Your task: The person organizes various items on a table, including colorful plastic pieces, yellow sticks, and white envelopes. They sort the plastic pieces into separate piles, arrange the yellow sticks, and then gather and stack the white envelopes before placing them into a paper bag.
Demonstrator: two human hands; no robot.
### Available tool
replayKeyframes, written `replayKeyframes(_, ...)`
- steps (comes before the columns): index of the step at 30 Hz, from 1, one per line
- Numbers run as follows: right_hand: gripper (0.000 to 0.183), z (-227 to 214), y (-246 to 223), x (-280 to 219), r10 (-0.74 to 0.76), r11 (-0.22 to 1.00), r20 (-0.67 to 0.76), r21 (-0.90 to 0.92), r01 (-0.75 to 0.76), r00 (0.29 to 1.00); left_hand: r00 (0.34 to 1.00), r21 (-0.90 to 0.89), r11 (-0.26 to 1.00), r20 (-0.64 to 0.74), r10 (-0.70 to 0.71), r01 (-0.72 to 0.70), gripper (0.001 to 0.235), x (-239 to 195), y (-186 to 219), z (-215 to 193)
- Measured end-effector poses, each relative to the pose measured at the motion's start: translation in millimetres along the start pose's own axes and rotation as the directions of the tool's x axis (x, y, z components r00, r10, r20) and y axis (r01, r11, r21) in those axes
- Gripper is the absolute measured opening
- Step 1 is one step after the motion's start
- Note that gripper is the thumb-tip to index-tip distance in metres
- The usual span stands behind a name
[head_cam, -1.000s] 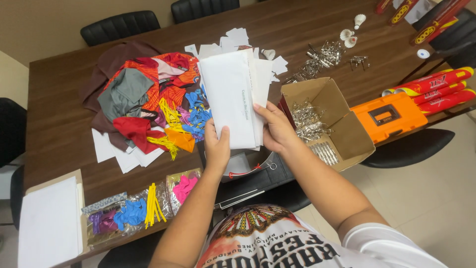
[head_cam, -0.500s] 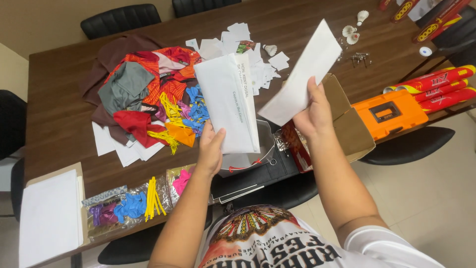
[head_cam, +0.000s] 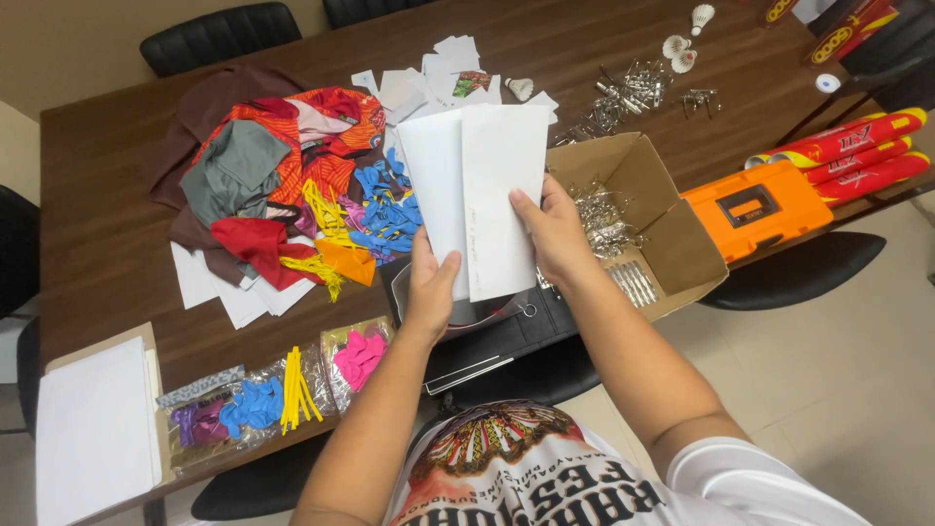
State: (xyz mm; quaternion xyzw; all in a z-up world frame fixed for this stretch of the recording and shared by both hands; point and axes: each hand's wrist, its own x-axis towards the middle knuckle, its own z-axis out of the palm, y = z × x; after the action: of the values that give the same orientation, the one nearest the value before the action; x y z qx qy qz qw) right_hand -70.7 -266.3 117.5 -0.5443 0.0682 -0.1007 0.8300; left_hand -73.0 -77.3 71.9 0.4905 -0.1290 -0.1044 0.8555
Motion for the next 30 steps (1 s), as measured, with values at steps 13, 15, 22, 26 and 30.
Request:
replayKeyframes(13,0.017,-8.9,-39.3,-14.2,-0.55,0.285,0.505,-0.635,0.718,0.665,0.996,0.049,0.999,-0.084,0.018,-0.014,0.051,-1.3,-3.0,-6.1)
replayKeyframes(15,0.012,-7.9,-24.4,-12.6,-0.445,0.237,0.548,-0.69,0.684,0.708,0.994,0.047,0.999,-0.105,0.017,-0.012,0.045,-2.4,-3.7,-2.0)
replayKeyframes(22,0.054,-0.5,6.4,-4.9,-0.404,0.89,0.247,-0.116,0.441,0.881,0.992,0.102,0.994,-0.113,0.051,-0.04,0.051,2.1,-15.9,-4.0)
replayKeyframes(26,0.06,6.8,14.9,-7.1,0.054,0.969,0.046,-0.242,-0.041,0.997,0.997,0.122,0.99,-0.039,0.071,-0.066,0.051,-1.9,-26.6,-8.4)
replayKeyframes(30,0.052,2.6,33.6,-1.6,-0.02,0.984,0.105,-0.174,0.039,0.994,0.992,0.182,0.977,0.079,0.098,-0.111,0.051,1.4,-25.7,-6.1)
